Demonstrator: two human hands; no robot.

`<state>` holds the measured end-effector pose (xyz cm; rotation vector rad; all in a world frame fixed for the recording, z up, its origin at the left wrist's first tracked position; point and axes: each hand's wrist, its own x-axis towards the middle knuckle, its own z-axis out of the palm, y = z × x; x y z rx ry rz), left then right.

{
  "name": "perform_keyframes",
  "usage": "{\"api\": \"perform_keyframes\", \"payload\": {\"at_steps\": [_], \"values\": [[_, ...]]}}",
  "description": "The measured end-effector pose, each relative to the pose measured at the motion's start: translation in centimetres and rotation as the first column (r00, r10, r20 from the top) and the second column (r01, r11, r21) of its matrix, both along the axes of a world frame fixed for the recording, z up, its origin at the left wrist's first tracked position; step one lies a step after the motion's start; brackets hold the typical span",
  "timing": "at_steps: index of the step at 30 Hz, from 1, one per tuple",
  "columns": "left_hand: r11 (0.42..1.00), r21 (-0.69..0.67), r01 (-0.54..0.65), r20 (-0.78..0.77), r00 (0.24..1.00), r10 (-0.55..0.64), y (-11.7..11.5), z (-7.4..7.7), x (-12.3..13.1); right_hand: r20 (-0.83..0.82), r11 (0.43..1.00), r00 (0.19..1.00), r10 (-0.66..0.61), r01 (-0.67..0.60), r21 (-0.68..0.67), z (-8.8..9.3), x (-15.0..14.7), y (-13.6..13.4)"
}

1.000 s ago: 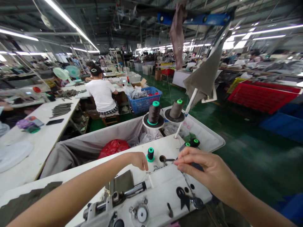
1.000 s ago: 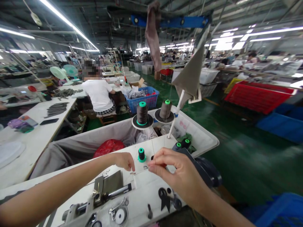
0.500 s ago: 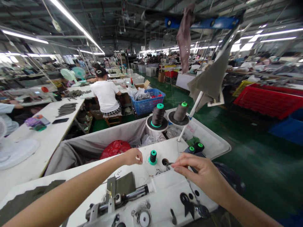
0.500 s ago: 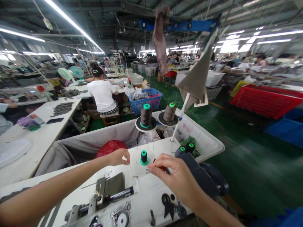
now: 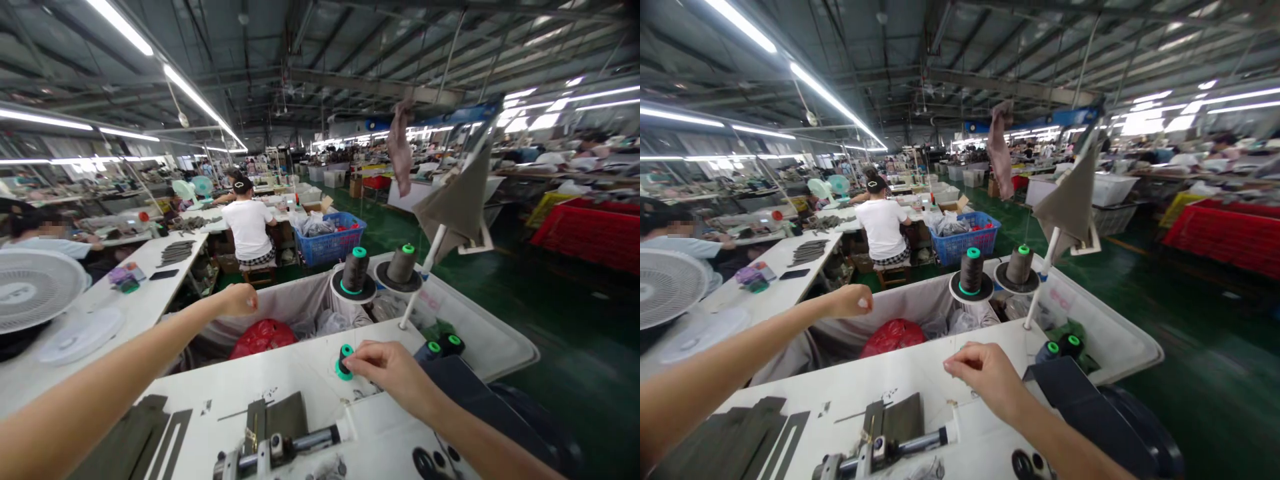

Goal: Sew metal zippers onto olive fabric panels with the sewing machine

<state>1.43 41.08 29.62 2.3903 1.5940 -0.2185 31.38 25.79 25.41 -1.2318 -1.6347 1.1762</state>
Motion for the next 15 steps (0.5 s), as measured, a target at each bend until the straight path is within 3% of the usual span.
{"api": "perform_keyframes", "payload": {"at_steps": [6,15], "values": [[0.987,-0.125,-0.103,0.084,0.99,0.114,-2.1,2.4,-5.9,-0.01,0.999,0.999,0.032,-0.032,-0.012,-0.4,-1.0,-0.2],[0.93,-0.242,-0.278,0.175,0.93,0.323,-7.2,5.2,-11.4,-0.033,0.992,0.993,0.117,-0.118,-0.046,0.0,-3.1,-0.7]]}}
